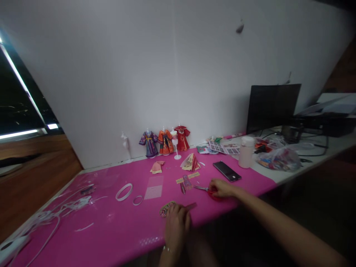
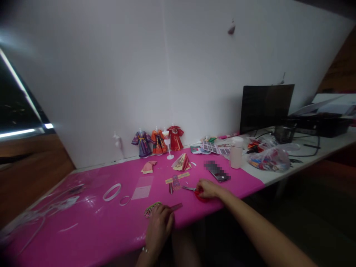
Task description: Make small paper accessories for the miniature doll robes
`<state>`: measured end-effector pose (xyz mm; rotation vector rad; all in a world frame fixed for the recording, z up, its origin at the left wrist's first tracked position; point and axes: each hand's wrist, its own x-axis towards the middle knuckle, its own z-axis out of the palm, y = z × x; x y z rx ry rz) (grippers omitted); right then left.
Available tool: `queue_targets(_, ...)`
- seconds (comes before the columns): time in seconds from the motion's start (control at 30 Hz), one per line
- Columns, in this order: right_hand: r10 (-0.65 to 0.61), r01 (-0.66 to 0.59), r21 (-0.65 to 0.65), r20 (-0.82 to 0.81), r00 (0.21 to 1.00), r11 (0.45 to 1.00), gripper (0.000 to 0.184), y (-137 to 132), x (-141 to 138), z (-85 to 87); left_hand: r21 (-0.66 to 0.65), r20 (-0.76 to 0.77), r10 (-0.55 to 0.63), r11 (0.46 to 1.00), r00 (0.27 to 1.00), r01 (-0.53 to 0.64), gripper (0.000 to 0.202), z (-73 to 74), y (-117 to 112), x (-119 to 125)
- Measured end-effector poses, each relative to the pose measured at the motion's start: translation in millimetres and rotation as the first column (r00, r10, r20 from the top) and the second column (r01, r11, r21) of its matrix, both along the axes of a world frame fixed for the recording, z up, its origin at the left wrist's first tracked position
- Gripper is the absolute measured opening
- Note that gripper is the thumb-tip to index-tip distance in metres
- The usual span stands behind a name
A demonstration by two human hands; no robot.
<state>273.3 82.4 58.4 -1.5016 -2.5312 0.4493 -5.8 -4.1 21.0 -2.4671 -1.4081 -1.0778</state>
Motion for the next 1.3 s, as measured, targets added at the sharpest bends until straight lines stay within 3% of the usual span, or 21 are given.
queue_targets(0.13,-0.045,0.046,0.031,-0.02,0.999,0.998,0.033,-13,0,12.7,0.026,-0.01,-0.004,1.0,1.0,0.004,0.009,1.0,0,0)
queue_targets(0.27,-0.194,0.201,0.117,-0.064,0.979,0.973,0.033,-30,-21,17.5,0.03,0.016,-0.026,0.999,1.0,0.025,0.009,2.6,0,-1)
queue_targets(0.5,-0.372,0.376,0.045,-0.077,0.925,0.925,0.033,-51,-95,-3.4,-0.012,0.094,-0.042,0.999,0.995,0.043,0.02,2.7,0,-1)
queue_targets(0.63,-0.383,0.383,-0.015,-0.088,0.92,0.924,0.032,-50,-107,-11.8,-0.048,0.155,-0.05,0.997,0.987,0.058,0.022,2.5,-1,1)
queue_targets(0.83,-0.33,0.326,-0.049,-0.186,0.926,0.944,0.032,-45,-101,-12.5,-0.127,0.311,-0.059,0.987,0.949,0.103,0.019,2.0,-1,-1)
queue_targets(1.03,-0.184,0.157,-0.106,-0.345,0.92,0.982,0.03,-26,-102,2.1,-0.204,0.536,-0.041,0.963,0.843,0.176,0.019,6.2,-6,-8)
queue_targets(1.2,-0.065,-0.02,-0.176,-0.466,0.882,0.984,0.029,-11,-103,21.0,-0.311,0.7,0.069,0.926,0.711,0.216,0.027,24.4,-14,-25)
queue_targets(1.3,-0.003,-0.138,-0.228,-0.527,0.85,0.964,0.028,-5,-107,34.3,-0.414,0.774,0.173,0.866,0.61,0.281,0.031,42.3,-3,-38)
